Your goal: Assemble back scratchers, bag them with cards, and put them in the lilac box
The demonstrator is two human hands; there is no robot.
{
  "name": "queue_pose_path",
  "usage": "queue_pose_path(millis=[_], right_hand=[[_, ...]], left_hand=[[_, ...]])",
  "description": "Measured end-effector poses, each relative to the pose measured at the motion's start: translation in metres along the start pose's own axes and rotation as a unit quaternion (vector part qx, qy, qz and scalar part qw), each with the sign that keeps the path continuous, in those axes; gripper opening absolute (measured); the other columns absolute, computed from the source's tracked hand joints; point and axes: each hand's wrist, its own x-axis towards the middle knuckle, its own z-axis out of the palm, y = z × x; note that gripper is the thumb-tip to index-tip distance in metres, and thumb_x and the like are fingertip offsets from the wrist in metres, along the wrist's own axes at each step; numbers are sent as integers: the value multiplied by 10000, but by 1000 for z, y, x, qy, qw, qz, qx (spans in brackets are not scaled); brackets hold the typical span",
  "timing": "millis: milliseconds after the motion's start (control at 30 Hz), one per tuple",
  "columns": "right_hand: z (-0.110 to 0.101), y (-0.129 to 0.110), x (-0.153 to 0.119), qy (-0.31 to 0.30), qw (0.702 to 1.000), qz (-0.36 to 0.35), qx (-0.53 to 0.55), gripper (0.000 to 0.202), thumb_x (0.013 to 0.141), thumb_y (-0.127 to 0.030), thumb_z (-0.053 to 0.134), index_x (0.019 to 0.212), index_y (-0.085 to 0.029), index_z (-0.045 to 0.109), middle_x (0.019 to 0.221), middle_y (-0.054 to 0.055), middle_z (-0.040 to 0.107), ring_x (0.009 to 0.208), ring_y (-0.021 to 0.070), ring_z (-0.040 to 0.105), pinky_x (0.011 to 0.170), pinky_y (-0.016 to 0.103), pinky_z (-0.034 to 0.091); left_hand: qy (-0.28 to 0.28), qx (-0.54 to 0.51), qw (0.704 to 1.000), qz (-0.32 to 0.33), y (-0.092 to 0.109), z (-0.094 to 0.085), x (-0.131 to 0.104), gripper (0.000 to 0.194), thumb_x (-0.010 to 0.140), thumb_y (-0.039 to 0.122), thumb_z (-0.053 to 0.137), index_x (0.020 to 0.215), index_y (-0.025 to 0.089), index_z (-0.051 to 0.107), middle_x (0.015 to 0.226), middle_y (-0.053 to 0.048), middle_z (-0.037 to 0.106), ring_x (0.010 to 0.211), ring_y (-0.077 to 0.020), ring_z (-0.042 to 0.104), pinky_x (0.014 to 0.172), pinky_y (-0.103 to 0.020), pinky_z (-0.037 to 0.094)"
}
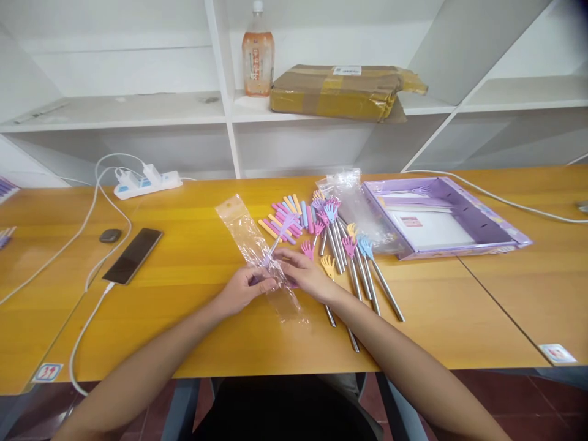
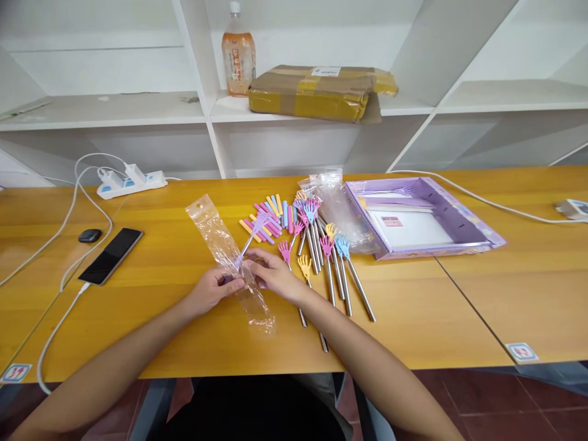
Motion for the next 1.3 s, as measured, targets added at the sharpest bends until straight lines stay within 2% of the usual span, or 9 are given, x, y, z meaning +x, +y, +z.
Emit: queue_pose_path(millis=[133, 267, 333, 433, 567, 700, 867, 1200, 1300], right_hand=[[0, 1, 4, 42, 998, -39, -35, 416, 881, -648, 789, 952, -256, 668, 836, -5, 625, 674, 152, 523, 589, 293, 449], [-12, -6, 4, 205, 967, -151, 25, 399, 963, -663, 673, 1016, -274, 608, 1018, 43, 697, 942, 222, 677, 782, 359, 574], [-19, -13, 0, 237, 955, -174, 30, 368, 1023, -656, 577, 1044, -289, 550, 982, 37, 693, 888, 219, 684, 715, 348, 561], [-25, -21, -8, 228, 951, -175, -114, 323, 1077, -610, 517, 1077, -291, 571, 817, 4, 629, 717, 205, 619, 603, 324, 477], [-24, -23, -15, 102, 897, -208, -378, 265, 1110, -478, 522, 1092, -258, 669, 874, 34, 700, 822, 224, 671, 762, 356, 509], [-24, -17, -13, 35, 850, -201, -486, 257, 1143, -377, 464, 1071, -248, 675, 991, 60, 757, 917, 232, 709, 811, 353, 506], [-28, -12, -9, 47, 811, -215, -542, 219, 1129, -350, 506, 1177, -239, 690, 1093, 78, 767, 976, 246, 716, 802, 354, 501], [-31, -12, -9, 67, 790, -226, -566, 236, 1132, -356, 519, 1182, -231, 713, 1107, 86, 749, 972, 241, 714, 801, 359, 521], [-33, -11, -9, 70, 789, -229, -566, 229, 1128, -352, 532, 1204, -239, 717, 1141, 86, 748, 1002, 241, 721, 842, 360, 541]], left_hand=[[-11, 35, 999, 16, 3, 3, -2, 408, 886, 598, 781, 779, 205, 767, 786, -39, 692, 791, -214, 629, 775, -341, 517], [138, -39, 989, 29, -1, -4, 6, 410, 854, 587, 839, 810, 186, 770, 903, -64, 750, 897, -234, 690, 905, -389, 573], [224, -138, 964, 28, -3, -12, 13, 443, 824, 603, 873, 865, 175, 766, 920, -66, 758, 885, -226, 708, 902, -397, 600], [307, -250, 917, 42, -3, -28, 22, 477, 777, 588, 925, 892, 165, 738, 918, -62, 753, 860, -205, 720, 810, -355, 623], [358, -306, 880, 63, -2, -51, 28, 452, 784, 527, 944, 844, 170, 673, 893, -36, 740, 852, -172, 730, 768, -309, 624], [379, -317, 867, 69, -5, -67, 31, 435, 832, 525, 906, 877, 178, 646, 912, -35, 753, 873, -171, 752, 772, -303, 627], [374, -314, 871, 59, -8, -66, 32, 440, 833, 513, 905, 869, 185, 613, 865, -5, 728, 788, -140, 734, 750, -288, 635], [259, -293, 920, 13, -2, -47, 27, 424, 766, 440, 977, 995, 142, 782, 1039, -110, 822, 942, -234, 796, 802, -345, 687], [260, -299, 918, 8, -1, -47, 27, 426, 747, 431, 993, 974, 125, 801, 1010, -109, 826, 879, -215, 795, 752, -312, 683]])
